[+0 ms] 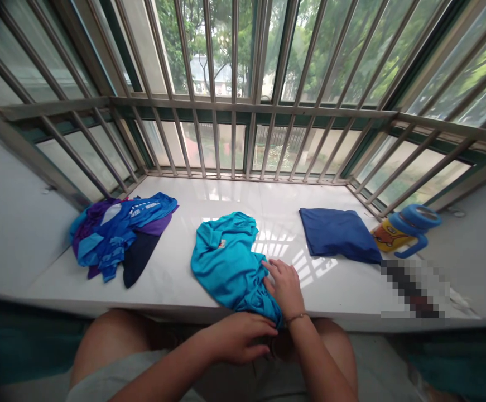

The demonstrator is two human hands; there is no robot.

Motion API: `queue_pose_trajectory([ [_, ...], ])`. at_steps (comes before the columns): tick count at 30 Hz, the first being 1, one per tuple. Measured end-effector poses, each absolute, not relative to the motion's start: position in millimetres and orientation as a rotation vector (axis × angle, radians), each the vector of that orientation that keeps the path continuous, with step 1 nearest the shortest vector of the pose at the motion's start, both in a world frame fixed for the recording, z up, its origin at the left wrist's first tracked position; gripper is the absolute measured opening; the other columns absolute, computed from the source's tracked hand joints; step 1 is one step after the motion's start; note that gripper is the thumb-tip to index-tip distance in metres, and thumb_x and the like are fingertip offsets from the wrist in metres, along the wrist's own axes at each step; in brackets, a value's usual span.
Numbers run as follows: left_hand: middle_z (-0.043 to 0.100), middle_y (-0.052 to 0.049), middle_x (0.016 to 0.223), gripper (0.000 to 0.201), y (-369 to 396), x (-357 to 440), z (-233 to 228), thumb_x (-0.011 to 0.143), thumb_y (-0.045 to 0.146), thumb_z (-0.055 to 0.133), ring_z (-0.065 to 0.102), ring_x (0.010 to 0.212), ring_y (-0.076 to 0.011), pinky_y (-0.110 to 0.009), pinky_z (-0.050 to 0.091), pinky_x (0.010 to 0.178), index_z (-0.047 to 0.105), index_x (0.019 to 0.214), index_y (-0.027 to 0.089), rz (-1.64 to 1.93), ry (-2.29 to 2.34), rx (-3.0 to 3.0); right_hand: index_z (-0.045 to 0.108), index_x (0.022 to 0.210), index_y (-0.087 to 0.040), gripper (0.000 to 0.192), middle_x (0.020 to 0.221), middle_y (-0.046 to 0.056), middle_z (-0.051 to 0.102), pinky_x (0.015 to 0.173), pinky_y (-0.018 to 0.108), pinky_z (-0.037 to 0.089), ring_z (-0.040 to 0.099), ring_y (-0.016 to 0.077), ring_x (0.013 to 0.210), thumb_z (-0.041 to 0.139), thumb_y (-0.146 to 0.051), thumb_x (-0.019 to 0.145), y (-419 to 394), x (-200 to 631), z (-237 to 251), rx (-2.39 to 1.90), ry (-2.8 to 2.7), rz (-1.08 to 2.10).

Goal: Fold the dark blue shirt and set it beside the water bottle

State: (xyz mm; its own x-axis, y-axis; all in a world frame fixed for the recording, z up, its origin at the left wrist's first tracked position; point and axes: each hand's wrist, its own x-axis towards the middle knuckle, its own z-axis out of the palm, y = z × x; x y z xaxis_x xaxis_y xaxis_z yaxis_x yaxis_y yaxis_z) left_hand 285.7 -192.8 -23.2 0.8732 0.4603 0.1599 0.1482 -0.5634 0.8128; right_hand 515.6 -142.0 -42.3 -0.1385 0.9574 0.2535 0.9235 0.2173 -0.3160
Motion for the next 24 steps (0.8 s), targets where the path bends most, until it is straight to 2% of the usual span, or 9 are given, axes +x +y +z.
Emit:
queue_pose_trajectory([
  [2, 0.08, -0.01, 0.136, 0.04, -184, 265, -14, 0.102, 0.034, 0.072, 0.075, 0.126, -0.0266, -0.037, 0.058, 0.113, 0.075, 0.141, 0.024, 0.579, 0.508, 2.074, 0.079, 0.134, -0.032, 0.034, 0.149, 0.009, 0.073, 0.12, 0.059, 0.043, 0.063, 0.0357, 0.141, 0.061, -0.033, 0.105, -141, 516, -42, -1.758, -2.105, 0.113],
  [5, 0.081, -0.01, 0.124, 0.026, -164, 235, -10, 0.105, 0.03, 0.066, 0.076, 0.118, -0.0263, -0.04, 0.06, 0.107, 0.077, 0.128, 0.024, 0.807, 0.748, 2.05, 0.081, 0.127, -0.031, 0.03, 0.147, 0.009, 0.074, 0.118, 0.058, 0.045, 0.065, 0.0356, 0.138, 0.062, -0.034, 0.105, -141, 517, -46, -1.739, -2.075, 0.087],
  [8, 0.076, -0.013, 0.138, 0.029, -138, 206, -24, 0.108, 0.031, 0.06, 0.07, 0.13, -0.0314, -0.051, 0.057, 0.115, 0.073, 0.132, 0.025, 0.957, 1.084, 2.193, 0.081, 0.12, -0.03, 0.027, 0.145, 0.008, 0.075, 0.117, 0.056, 0.046, 0.066, 0.0349, 0.138, 0.06, -0.028, 0.102, -140, 517, -50, -1.717, -2.046, 0.062],
  [12, 0.067, -0.017, 0.156, 0.041, -111, 181, -55, 0.108, 0.039, 0.06, 0.062, 0.145, -0.0383, -0.065, 0.051, 0.122, 0.066, 0.145, 0.022, 0.914, 1.464, 2.365, 0.077, 0.108, -0.028, 0.021, 0.143, 0.008, 0.076, 0.118, 0.057, 0.046, 0.066, 0.0343, 0.138, 0.059, -0.024, 0.097, -141, 514, -48, -1.725, -2.029, 0.047],
  [18, 0.068, -0.016, 0.154, 0.036, -114, 185, -72, 0.107, 0.035, 0.062, 0.064, 0.143, -0.0397, -0.067, 0.051, 0.121, 0.068, 0.14, 0.022, 0.877, 1.584, 2.501, 0.069, 0.102, -0.027, 0.014, 0.144, 0.009, 0.076, 0.123, 0.061, 0.04, 0.065, 0.0344, 0.14, 0.057, -0.024, 0.096, -143, 511, -48, -1.728, -1.994, 0.082],
  [24, 0.077, -0.014, 0.136, 0.017, -121, 184, -61, 0.105, 0.022, 0.061, 0.071, 0.128, -0.0347, -0.059, 0.058, 0.113, 0.073, 0.117, 0.022, 1.014, 1.548, 2.463, 0.068, 0.101, -0.027, 0.013, 0.144, 0.009, 0.076, 0.122, 0.061, 0.042, 0.065, 0.0346, 0.14, 0.056, -0.025, 0.097, -143, 511, -49, -1.732, -1.988, 0.081],
])
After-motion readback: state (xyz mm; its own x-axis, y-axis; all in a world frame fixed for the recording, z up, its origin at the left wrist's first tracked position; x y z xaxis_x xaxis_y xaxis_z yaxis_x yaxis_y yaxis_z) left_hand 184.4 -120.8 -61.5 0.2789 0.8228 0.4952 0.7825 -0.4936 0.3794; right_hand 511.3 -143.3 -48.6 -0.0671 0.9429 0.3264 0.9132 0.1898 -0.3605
